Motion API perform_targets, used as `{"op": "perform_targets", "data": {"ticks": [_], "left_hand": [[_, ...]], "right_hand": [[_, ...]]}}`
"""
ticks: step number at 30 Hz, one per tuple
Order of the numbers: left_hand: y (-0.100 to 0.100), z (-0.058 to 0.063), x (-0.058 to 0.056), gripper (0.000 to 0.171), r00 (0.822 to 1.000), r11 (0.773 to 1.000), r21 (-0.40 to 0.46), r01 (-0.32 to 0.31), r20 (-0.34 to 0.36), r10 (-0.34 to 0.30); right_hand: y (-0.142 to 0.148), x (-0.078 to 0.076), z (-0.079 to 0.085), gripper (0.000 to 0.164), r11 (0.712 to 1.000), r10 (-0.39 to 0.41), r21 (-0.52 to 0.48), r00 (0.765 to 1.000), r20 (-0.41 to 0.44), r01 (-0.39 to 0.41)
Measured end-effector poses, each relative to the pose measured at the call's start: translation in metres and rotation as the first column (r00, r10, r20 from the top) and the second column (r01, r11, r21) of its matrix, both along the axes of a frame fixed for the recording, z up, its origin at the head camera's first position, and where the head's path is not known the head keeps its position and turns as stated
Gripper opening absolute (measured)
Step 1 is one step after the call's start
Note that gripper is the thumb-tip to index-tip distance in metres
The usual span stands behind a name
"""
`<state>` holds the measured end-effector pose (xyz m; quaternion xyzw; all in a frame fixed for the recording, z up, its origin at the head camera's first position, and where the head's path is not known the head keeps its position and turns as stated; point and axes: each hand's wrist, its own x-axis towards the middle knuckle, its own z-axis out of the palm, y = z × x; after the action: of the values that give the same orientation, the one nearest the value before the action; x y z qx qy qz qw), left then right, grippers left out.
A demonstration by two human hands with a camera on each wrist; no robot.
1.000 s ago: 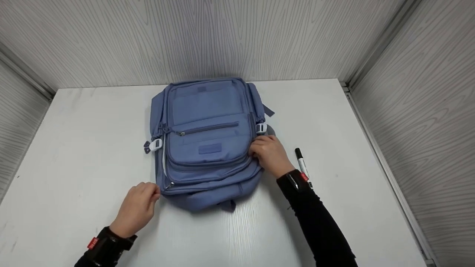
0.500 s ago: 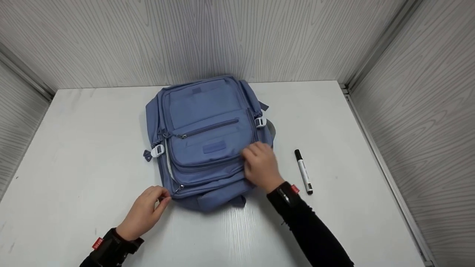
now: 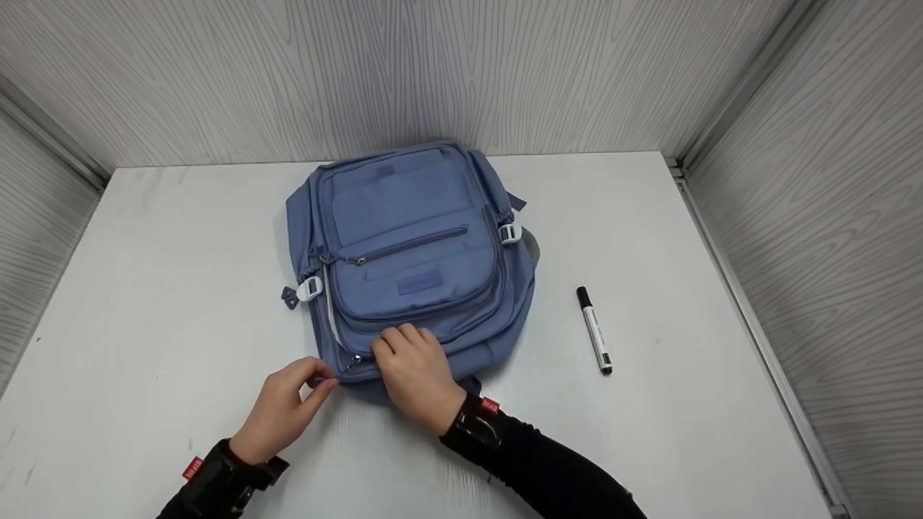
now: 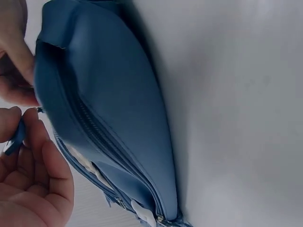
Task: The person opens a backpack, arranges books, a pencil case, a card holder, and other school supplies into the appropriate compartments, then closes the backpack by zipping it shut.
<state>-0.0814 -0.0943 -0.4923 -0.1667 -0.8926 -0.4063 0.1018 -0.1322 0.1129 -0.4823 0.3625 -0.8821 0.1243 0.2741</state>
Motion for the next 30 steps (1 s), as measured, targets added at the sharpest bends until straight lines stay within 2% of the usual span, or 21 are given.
{"op": "perform_targets", "data": {"ticks": [3, 7, 11, 15, 19, 24, 27, 30], "left_hand": [[0.0, 0.004, -0.002, 0.009, 1.0, 0.999, 0.039, 0.008, -0.008, -0.007], [-0.003, 0.004, -0.005, 0.011, 0.999, 1.0, 0.028, 0.001, -0.051, 0.0], [-0.01, 0.001, -0.013, 0.013, 0.996, 0.998, -0.039, -0.044, -0.084, 0.041], [-0.022, -0.002, -0.027, 0.011, 0.988, 0.986, -0.131, -0.106, -0.125, 0.09], [-0.036, -0.003, -0.047, 0.012, 0.976, 0.961, -0.236, -0.143, -0.193, 0.098], [-0.049, -0.004, -0.081, 0.014, 0.956, 0.91, -0.386, -0.149, -0.293, 0.032], [-0.054, -0.003, -0.102, 0.013, 0.939, 0.88, -0.444, -0.167, -0.343, 0.005], [-0.058, -0.003, -0.121, 0.011, 0.921, 0.852, -0.478, -0.212, -0.39, 0.011]], "right_hand": [[-0.001, -0.002, -0.002, 0.019, 1.0, -0.003, 0.001, 1.0, -0.007, 0.003], [-0.003, -0.006, -0.006, 0.008, 1.0, 0.007, -0.018, 0.999, -0.048, -0.008], [-0.003, -0.009, -0.01, 0.009, 0.999, 0.019, -0.04, 0.994, -0.108, -0.024], [-0.003, -0.01, -0.012, 0.011, 0.999, 0.021, -0.039, 0.993, -0.114, -0.025], [-0.002, -0.011, -0.013, 0.011, 0.999, 0.019, -0.033, 0.995, -0.101, -0.022], [-0.002, -0.01, -0.012, 0.014, 0.999, 0.019, -0.031, 0.997, -0.072, -0.021], [-0.001, -0.01, -0.011, 0.012, 0.999, 0.023, -0.023, 0.999, -0.039, -0.024], [0.0, -0.009, -0.011, 0.005, 0.999, 0.032, -0.017, 0.999, -0.011, -0.032]]}}
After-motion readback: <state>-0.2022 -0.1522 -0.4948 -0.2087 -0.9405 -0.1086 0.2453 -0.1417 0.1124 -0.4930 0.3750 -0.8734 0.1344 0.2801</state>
